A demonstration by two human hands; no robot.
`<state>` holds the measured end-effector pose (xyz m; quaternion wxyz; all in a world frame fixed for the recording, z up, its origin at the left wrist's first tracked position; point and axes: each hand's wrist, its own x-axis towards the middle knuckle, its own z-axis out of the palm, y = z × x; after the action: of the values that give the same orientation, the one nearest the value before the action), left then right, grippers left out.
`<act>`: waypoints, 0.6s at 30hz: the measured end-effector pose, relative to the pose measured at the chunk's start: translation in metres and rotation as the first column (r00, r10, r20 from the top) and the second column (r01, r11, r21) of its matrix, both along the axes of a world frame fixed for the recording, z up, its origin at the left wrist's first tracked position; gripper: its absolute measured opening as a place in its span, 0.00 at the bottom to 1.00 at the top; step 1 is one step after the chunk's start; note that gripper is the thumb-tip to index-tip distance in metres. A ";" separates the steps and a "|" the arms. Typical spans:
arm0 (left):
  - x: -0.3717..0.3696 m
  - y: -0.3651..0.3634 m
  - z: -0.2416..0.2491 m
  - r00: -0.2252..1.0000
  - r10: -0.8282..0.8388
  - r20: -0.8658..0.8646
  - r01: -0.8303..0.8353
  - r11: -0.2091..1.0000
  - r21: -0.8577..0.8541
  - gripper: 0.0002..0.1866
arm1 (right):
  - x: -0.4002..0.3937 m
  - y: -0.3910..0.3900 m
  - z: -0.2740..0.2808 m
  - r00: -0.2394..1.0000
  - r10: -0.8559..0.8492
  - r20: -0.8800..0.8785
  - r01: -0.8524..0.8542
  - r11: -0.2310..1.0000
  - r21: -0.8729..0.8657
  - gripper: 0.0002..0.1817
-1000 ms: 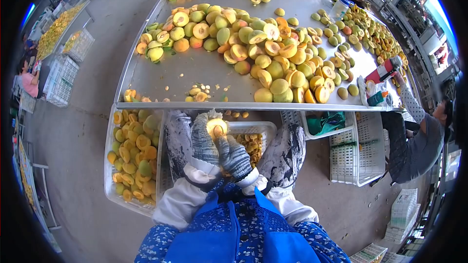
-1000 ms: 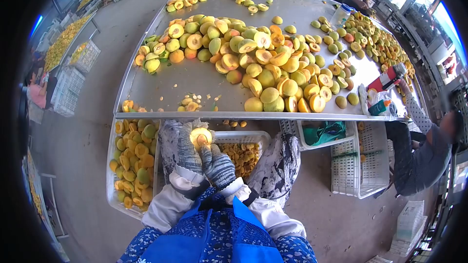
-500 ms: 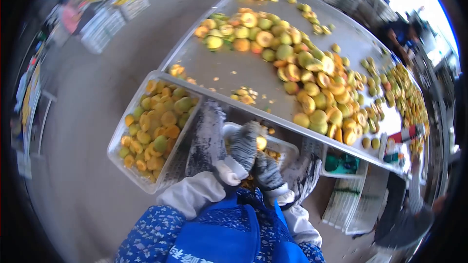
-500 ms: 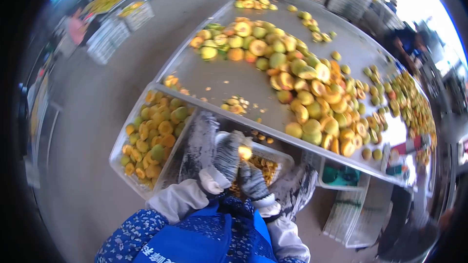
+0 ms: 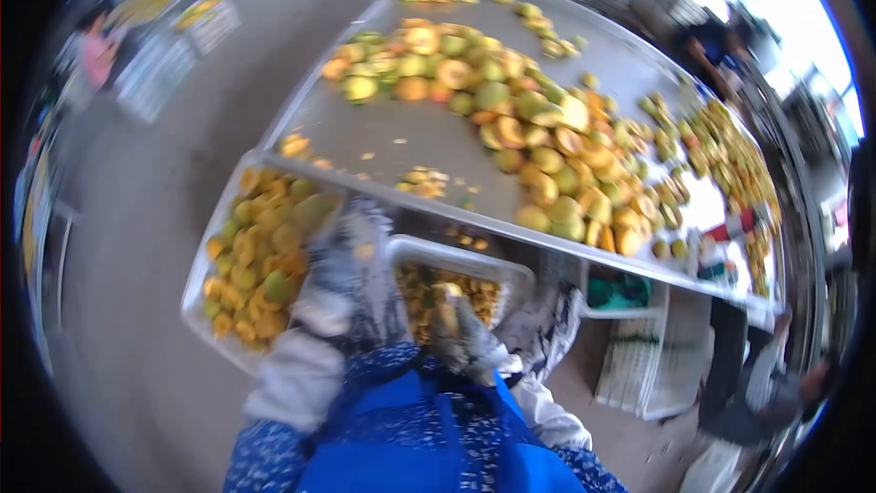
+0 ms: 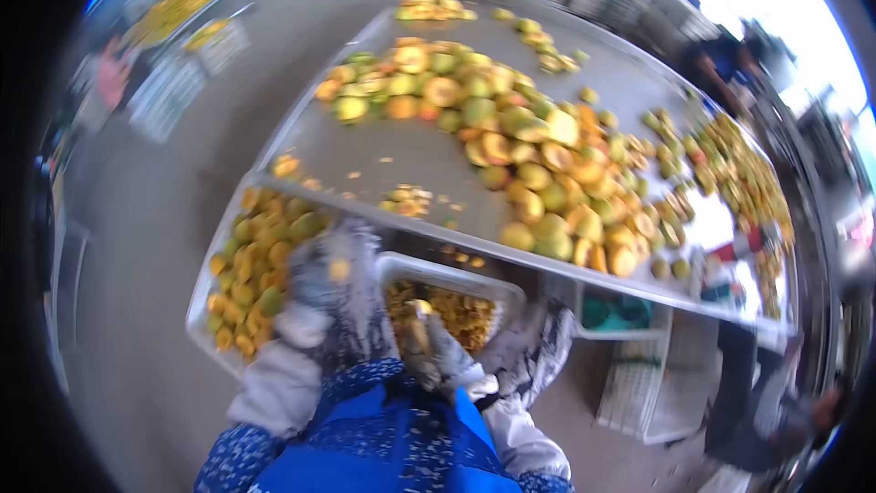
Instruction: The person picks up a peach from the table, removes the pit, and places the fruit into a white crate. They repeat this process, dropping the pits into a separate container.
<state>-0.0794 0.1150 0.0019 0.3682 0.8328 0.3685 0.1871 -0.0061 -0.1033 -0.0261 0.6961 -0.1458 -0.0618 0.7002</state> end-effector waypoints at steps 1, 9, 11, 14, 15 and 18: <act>-0.028 0.024 0.009 0.959 -0.060 -0.276 0.261 0.565 0.783 0.11 | -0.001 0.003 0.014 0.886 0.103 0.452 0.192 0.806 -0.559 0.30; 0.102 -0.020 0.088 0.905 -0.415 -0.089 0.342 0.590 0.731 0.21 | -0.015 -0.013 -0.124 0.826 -0.199 0.528 0.463 0.774 -0.432 0.19; 0.180 -0.037 0.047 0.737 -0.660 -0.143 0.435 0.302 0.848 0.23 | 0.000 -0.013 -0.051 0.526 0.199 0.827 0.432 0.775 -0.462 0.18; 0.258 -0.072 0.023 0.559 -0.698 -0.448 0.552 -0.090 0.829 0.17 | 0.001 -0.023 -0.058 0.575 0.086 0.814 0.482 0.768 -0.422 0.17; 0.270 -0.079 0.020 0.550 -0.703 -0.452 0.549 -0.105 0.829 0.17 | 0.003 -0.025 -0.059 0.603 -0.010 0.797 0.524 0.758 -0.387 0.17; 0.282 -0.087 0.022 0.418 -0.596 -0.685 0.895 0.143 0.422 0.17 | 0.023 -0.035 -0.024 0.652 -0.093 0.753 0.562 0.725 -0.397 0.16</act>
<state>0.2027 0.0277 0.0237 -0.0452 0.9843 -0.1633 -0.0485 0.0169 -0.1384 -0.0504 0.6584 -0.6160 -0.0606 0.4283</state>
